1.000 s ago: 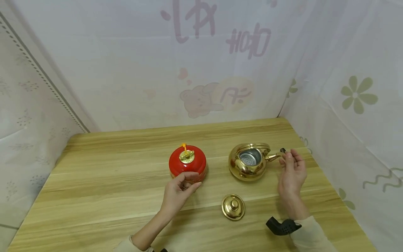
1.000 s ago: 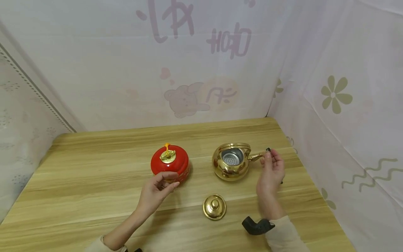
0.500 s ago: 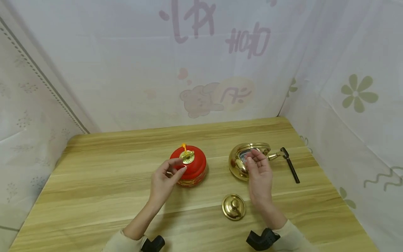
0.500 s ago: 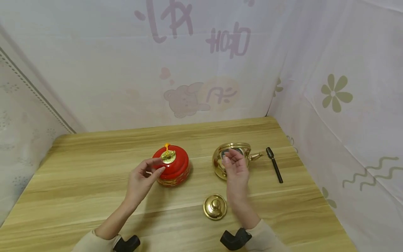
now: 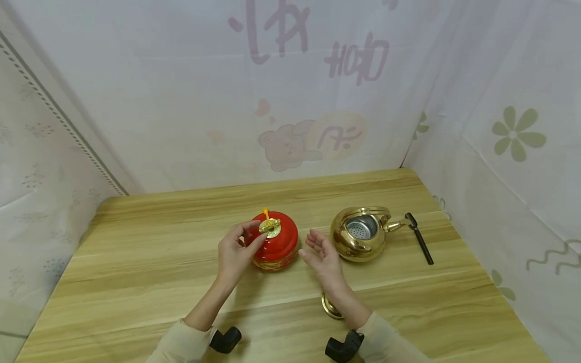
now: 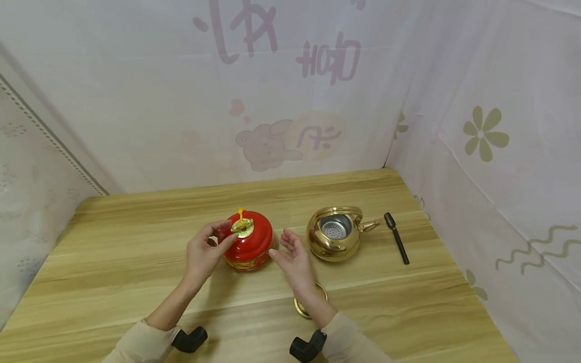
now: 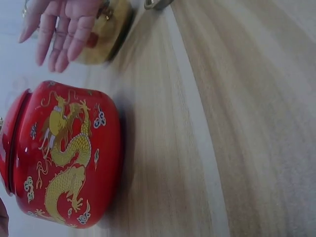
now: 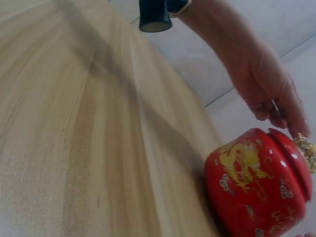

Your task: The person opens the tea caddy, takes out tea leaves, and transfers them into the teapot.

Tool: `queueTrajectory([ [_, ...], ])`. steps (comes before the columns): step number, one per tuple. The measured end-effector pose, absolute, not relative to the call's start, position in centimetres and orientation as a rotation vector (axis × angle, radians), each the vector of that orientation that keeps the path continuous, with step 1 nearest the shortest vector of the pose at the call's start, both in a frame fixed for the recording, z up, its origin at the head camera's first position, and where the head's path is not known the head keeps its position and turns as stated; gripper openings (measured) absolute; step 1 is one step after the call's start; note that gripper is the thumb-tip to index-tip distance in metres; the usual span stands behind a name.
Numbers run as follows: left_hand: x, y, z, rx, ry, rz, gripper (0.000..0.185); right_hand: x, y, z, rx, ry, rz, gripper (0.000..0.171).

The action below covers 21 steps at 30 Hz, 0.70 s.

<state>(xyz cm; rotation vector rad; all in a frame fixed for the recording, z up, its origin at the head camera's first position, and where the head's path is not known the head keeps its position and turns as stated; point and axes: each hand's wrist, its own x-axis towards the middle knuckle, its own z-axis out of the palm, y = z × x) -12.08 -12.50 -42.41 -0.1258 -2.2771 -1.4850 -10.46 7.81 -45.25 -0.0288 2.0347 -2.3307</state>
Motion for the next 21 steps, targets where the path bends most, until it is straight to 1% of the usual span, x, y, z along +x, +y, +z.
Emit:
queueTrajectory([
  [7, -12.7, -12.4, -42.4, -0.154, -2.326, -1.438, 0.031, -11.1, 6.9, -46.6, -0.129, 2.015, -2.257, 0.069],
  [16, -12.9, -12.0, -42.3, -0.138, -2.35, -1.458, 0.03, -11.8, 6.3, -46.9, -0.181, 1.999, -2.155, 0.081],
  [21, -13.2, -11.8, -42.3, -0.138, -2.363, -1.413, 0.026, -12.2, 6.2, -47.0, -0.211, 2.011, -2.123, 0.085],
])
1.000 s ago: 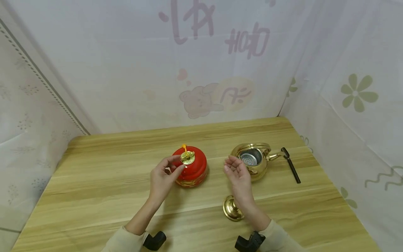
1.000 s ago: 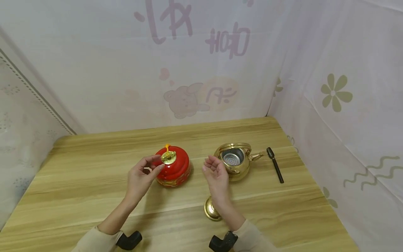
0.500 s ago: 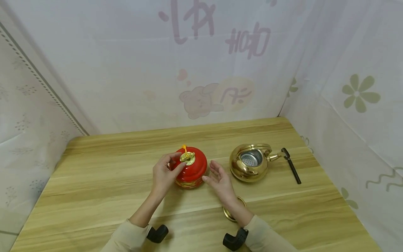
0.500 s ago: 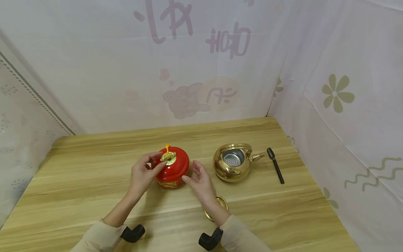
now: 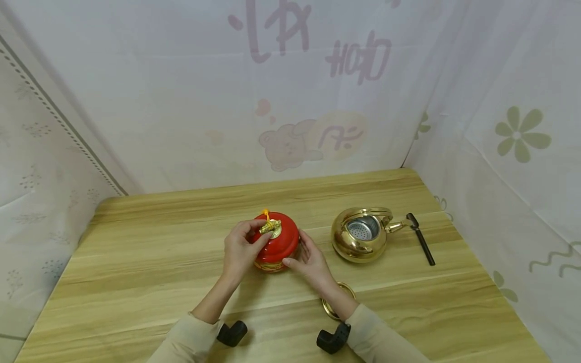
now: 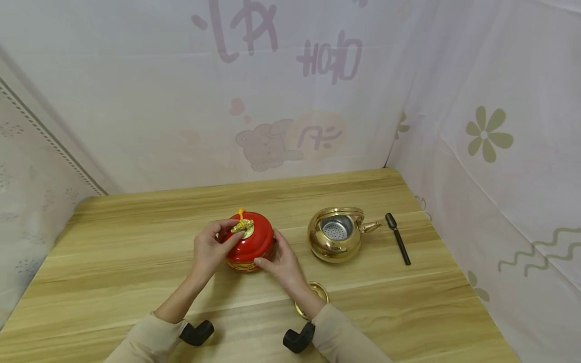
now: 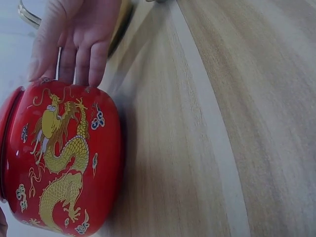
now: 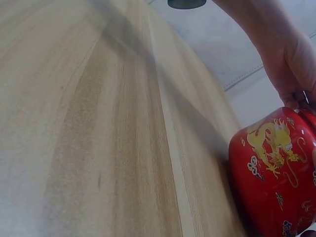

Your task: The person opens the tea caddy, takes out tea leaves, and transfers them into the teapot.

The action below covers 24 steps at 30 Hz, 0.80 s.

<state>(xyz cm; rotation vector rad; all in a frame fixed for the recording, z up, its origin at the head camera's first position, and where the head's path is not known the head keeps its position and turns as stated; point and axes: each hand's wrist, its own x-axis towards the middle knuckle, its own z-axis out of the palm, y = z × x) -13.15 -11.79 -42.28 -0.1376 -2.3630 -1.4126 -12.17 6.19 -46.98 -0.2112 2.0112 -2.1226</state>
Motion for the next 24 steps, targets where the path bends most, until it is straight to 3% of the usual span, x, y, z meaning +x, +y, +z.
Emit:
queueTrajectory([
  [24, -13.74, -11.45, -42.7, -0.085, -2.305, -1.436, 0.016, -12.67, 6.06, -47.44, -0.211, 1.998, -2.143, 0.086],
])
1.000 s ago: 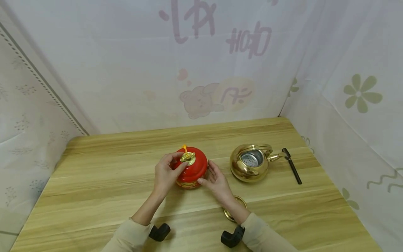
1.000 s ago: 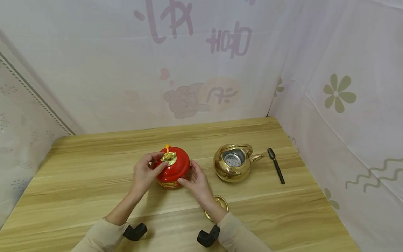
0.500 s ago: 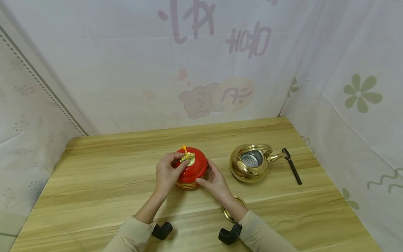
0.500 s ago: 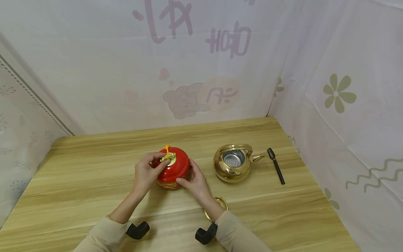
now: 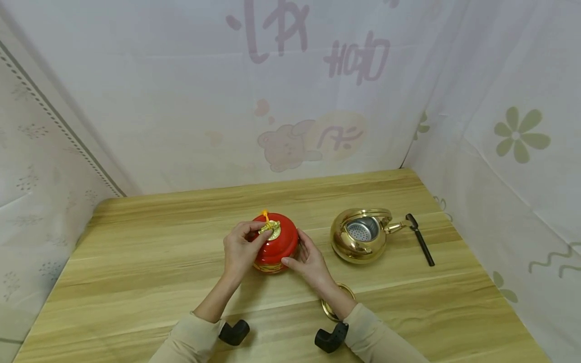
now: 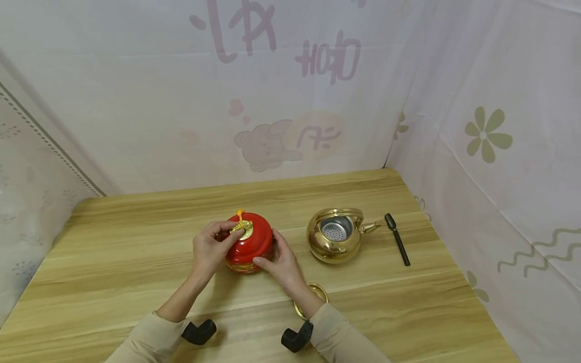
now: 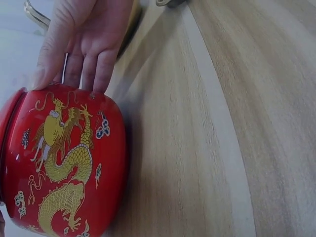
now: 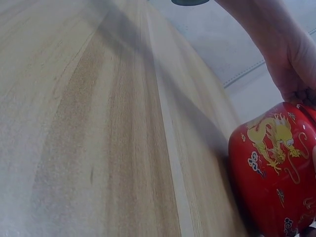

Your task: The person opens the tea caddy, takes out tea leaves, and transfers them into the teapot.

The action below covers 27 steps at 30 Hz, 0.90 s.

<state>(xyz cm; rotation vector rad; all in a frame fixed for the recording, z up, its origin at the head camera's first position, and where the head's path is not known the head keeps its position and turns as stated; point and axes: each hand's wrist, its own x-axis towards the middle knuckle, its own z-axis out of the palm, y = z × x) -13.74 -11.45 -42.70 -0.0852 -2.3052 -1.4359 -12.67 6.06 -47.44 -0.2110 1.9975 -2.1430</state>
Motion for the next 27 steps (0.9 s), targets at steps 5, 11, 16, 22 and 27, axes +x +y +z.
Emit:
queueTrajectory([
  [5, -13.7, -11.4, -42.7, -0.062, -2.304, -1.453, 0.016, -12.7, 6.1, -47.5, -0.225, 1.987, -2.152, 0.086],
  [11, -13.6, -11.3, -42.7, -0.046, -2.283, -1.49, 0.015, -12.6, 6.1, -47.3, -0.209, 1.988, -2.149, 0.085],
  [16, -13.6, -11.3, -42.8, -0.047, -2.251, -1.521, 0.015, -12.7, 6.2, -47.2, -0.223, 1.994, -2.141, 0.085],
  [22, -13.6, -11.2, -42.7, -0.057, -2.19, -1.571, 0.015, -12.8, 6.2, -47.2, -0.227, 1.997, -2.135, 0.083],
  [27, -13.0, -11.0, -40.7, -0.097, -2.139, -1.605, 0.015, -12.8, 6.2, -47.2, -0.224, 2.015, -2.118, 0.082],
])
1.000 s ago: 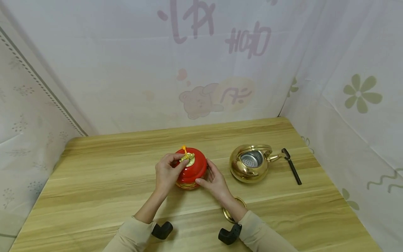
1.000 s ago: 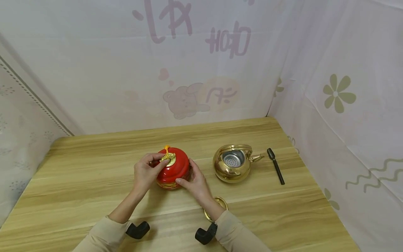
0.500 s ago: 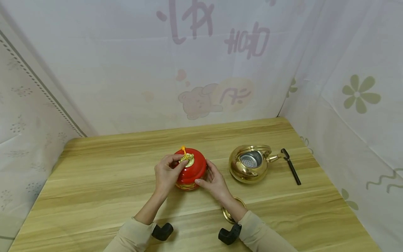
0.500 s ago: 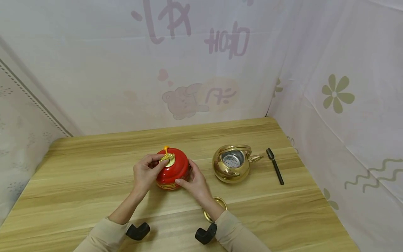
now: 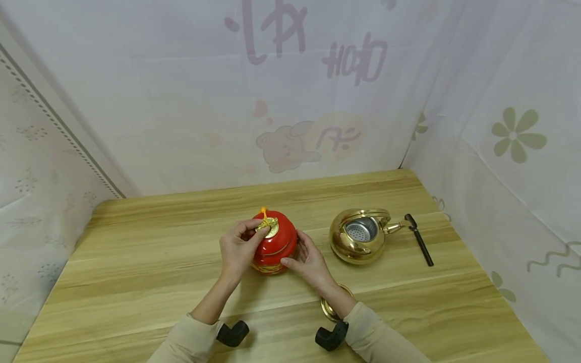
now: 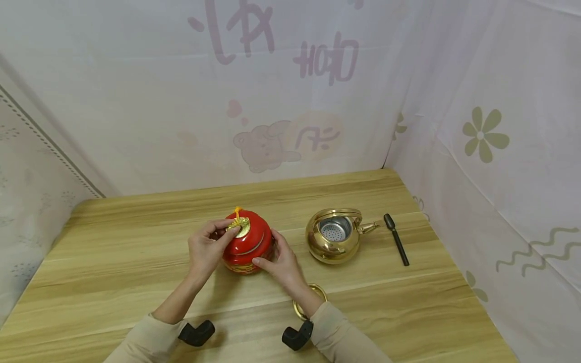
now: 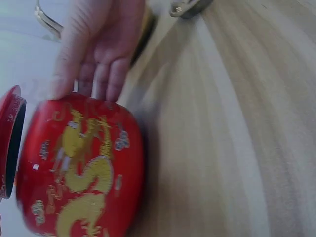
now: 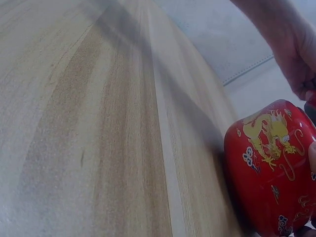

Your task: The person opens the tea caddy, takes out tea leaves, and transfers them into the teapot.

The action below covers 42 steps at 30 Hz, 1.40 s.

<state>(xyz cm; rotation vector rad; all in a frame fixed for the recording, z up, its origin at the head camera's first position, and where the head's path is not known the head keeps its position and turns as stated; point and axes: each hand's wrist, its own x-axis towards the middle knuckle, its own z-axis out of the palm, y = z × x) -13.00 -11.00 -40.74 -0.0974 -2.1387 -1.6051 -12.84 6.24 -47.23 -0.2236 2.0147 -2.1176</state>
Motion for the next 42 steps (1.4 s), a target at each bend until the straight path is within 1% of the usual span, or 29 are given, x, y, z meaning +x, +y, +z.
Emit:
queueTrajectory([
  [4, -12.0, -11.1, -38.6, -0.133, -2.105, -1.622, 0.015, -12.9, 6.2, -47.2, -0.222, 2.018, -2.117, 0.081],
  [6, -11.6, -11.4, -38.4, -0.12, -2.09, -1.639, 0.014, -12.9, 6.2, -47.3, -0.227, 2.015, -2.123, 0.081],
  [13, -10.6, -14.6, -41.0, -0.012, -2.115, -1.695, 0.017, -13.0, 6.1, -47.2, -0.227, 2.033, -2.119, 0.081],
  [20, -7.9, -17.8, -41.9, 0.235, -2.221, -1.63, 0.017, -13.1, 6.2, -47.1, -0.21, 2.043, -2.116, 0.082],
  [24, -7.0, -19.3, -43.1, 0.342, -2.247, -1.588, 0.019, -13.1, 6.3, -47.1, -0.201, 2.052, -2.119, 0.081],
  [35, -5.5, -21.3, -45.9, 0.346, -2.36, -1.392, 0.017, -12.9, 6.2, -47.1, -0.194, 2.045, -2.124, 0.081],
  [42, -4.9, -21.5, -46.4, 0.356, -2.418, -1.299, 0.016, -12.9, 6.1, -47.1, -0.187, 2.047, -2.116, 0.082],
])
